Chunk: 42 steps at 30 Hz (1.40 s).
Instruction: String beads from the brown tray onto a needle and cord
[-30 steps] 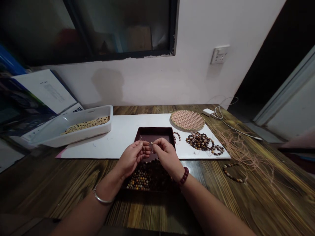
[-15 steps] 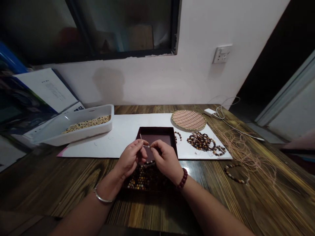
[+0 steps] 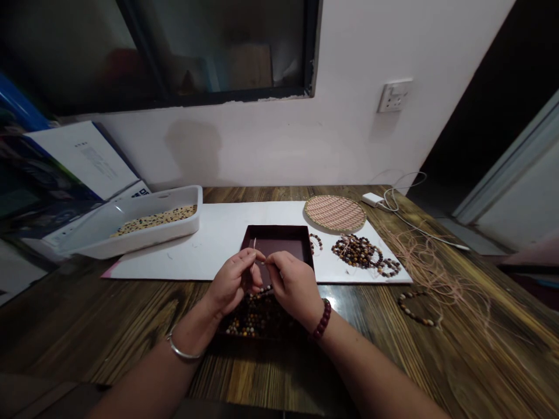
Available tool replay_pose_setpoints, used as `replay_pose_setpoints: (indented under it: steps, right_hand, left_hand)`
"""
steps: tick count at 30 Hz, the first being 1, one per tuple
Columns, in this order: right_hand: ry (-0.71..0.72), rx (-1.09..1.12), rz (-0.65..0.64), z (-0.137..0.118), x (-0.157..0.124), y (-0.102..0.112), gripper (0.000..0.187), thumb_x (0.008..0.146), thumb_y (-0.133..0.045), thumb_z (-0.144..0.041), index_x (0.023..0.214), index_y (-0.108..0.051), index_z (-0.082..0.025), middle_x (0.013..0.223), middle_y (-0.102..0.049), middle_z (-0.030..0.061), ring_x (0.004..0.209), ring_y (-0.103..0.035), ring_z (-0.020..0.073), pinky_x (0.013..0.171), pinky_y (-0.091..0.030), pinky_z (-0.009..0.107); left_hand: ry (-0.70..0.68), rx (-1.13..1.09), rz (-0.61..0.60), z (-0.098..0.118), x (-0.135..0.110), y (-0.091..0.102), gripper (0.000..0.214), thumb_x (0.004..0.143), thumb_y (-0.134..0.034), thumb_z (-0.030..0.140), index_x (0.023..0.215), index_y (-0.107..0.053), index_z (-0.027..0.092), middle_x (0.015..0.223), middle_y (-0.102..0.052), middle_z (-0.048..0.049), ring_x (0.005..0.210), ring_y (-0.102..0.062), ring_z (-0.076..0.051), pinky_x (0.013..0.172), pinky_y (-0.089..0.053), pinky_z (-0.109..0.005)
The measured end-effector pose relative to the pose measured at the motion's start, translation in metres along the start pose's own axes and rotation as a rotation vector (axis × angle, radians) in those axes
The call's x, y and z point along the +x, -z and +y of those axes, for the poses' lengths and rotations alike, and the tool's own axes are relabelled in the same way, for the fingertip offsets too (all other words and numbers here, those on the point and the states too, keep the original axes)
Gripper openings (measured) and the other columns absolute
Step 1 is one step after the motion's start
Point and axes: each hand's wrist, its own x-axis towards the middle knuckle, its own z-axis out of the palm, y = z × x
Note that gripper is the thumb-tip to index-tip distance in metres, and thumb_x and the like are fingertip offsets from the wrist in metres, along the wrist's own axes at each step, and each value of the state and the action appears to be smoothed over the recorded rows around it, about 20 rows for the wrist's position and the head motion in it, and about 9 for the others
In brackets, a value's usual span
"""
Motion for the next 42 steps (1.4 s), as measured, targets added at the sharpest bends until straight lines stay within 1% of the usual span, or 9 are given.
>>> replay_pose_setpoints:
  steps: [4, 7, 13, 16, 20, 24, 30, 38, 42]
  right_hand:
    - [-0.001, -0.095, -0.029, -0.0019, 0.0, 0.0031, 0.015, 0.085, -0.042, -0.015, 0.078, -0.054, -0.019, 0.071, -0.06, 0.0038, 0.064, -0.055, 0.0153, 0.059, -0.039, 0.024]
    - [-0.009, -0.102, -0.048, -0.0042, 0.0003, 0.005, 0.015, 0.085, -0.042, -0.015, 0.078, -0.055, -0.019, 0.071, -0.061, 0.0033, 0.062, -0.054, 0.0144, 0.058, -0.038, 0.024]
    - [-0.044, -0.043, -0.084, -0.0047, 0.0006, 0.0046, 0.016, 0.087, -0.045, -0.02, 0.087, -0.061, -0.022, 0.072, -0.067, 0.0019, 0.061, -0.058, 0.0136, 0.057, -0.039, 0.023]
    - [-0.045, -0.042, -0.091, -0.0028, 0.0002, 0.0026, 0.018, 0.088, -0.043, -0.019, 0.091, -0.061, -0.022, 0.074, -0.067, 0.0026, 0.061, -0.059, 0.0137, 0.056, -0.039, 0.023]
    - [-0.043, -0.086, -0.082, 0.0002, -0.0002, -0.0008, 0.02, 0.086, -0.038, -0.013, 0.083, -0.057, -0.02, 0.072, -0.063, 0.0045, 0.063, -0.057, 0.0152, 0.058, -0.04, 0.025]
    - [-0.029, -0.022, -0.054, -0.0016, 0.0007, 0.0003, 0.019, 0.083, -0.038, -0.01, 0.083, -0.054, -0.019, 0.073, -0.06, 0.0052, 0.067, -0.055, 0.0164, 0.061, -0.042, 0.026]
    - [-0.082, 0.072, -0.056, -0.0076, 0.004, 0.0065, 0.016, 0.083, -0.044, -0.015, 0.074, -0.056, -0.019, 0.069, -0.06, 0.0024, 0.065, -0.054, 0.0146, 0.06, -0.041, 0.025]
    - [-0.134, 0.186, -0.022, -0.0074, 0.0039, 0.0068, 0.015, 0.083, -0.049, -0.02, 0.077, -0.063, -0.02, 0.072, -0.067, 0.0028, 0.064, -0.059, 0.0144, 0.059, -0.044, 0.024]
    - [-0.159, 0.191, 0.006, -0.0066, 0.0032, 0.0052, 0.015, 0.083, -0.05, -0.021, 0.078, -0.064, -0.02, 0.072, -0.068, 0.0026, 0.062, -0.058, 0.0138, 0.058, -0.044, 0.024]
  left_hand:
    - [-0.092, 0.028, 0.093, -0.0026, 0.0023, 0.0005, 0.025, 0.075, -0.056, 0.041, 0.074, -0.055, 0.017, 0.04, -0.048, 0.0065, 0.033, -0.038, -0.006, 0.036, -0.029, -0.017]
    - [-0.138, 0.044, 0.153, -0.0042, 0.0041, 0.0012, 0.026, 0.074, -0.057, 0.042, 0.072, -0.055, 0.017, 0.039, -0.045, 0.0076, 0.033, -0.034, -0.005, 0.036, -0.026, -0.017]
    - [-0.193, 0.134, 0.207, -0.0038, 0.004, -0.0003, 0.027, 0.075, -0.056, 0.043, 0.071, -0.055, 0.016, 0.04, -0.046, 0.0069, 0.035, -0.036, -0.006, 0.038, -0.028, -0.018]
    - [-0.198, 0.153, 0.21, -0.0036, 0.0037, -0.0008, 0.025, 0.077, -0.054, 0.042, 0.072, -0.055, 0.017, 0.041, -0.047, 0.0065, 0.036, -0.038, -0.006, 0.039, -0.03, -0.018]
    - [-0.193, 0.179, 0.204, -0.0043, 0.0039, -0.0006, 0.026, 0.077, -0.053, 0.043, 0.072, -0.054, 0.017, 0.042, -0.048, 0.0063, 0.036, -0.04, -0.007, 0.04, -0.031, -0.019]
    - [-0.193, 0.199, 0.184, -0.005, 0.0038, -0.0002, 0.027, 0.077, -0.053, 0.044, 0.073, -0.054, 0.017, 0.043, -0.048, 0.0061, 0.037, -0.041, -0.007, 0.041, -0.033, -0.019]
    - [-0.193, 0.194, 0.161, -0.0056, 0.0024, -0.0013, 0.026, 0.079, -0.052, 0.043, 0.072, -0.051, 0.017, 0.046, -0.05, 0.0059, 0.039, -0.042, -0.007, 0.042, -0.033, -0.018]
    - [-0.206, 0.172, 0.152, -0.0038, 0.0017, -0.0036, 0.029, 0.077, -0.053, 0.046, 0.071, -0.051, 0.018, 0.047, -0.049, 0.0055, 0.041, -0.042, -0.007, 0.043, -0.033, -0.019]
    - [-0.135, 0.16, 0.116, -0.0044, 0.0023, -0.0039, 0.028, 0.076, -0.053, 0.044, 0.07, -0.051, 0.018, 0.049, -0.051, 0.0052, 0.041, -0.044, -0.007, 0.043, -0.034, -0.019]
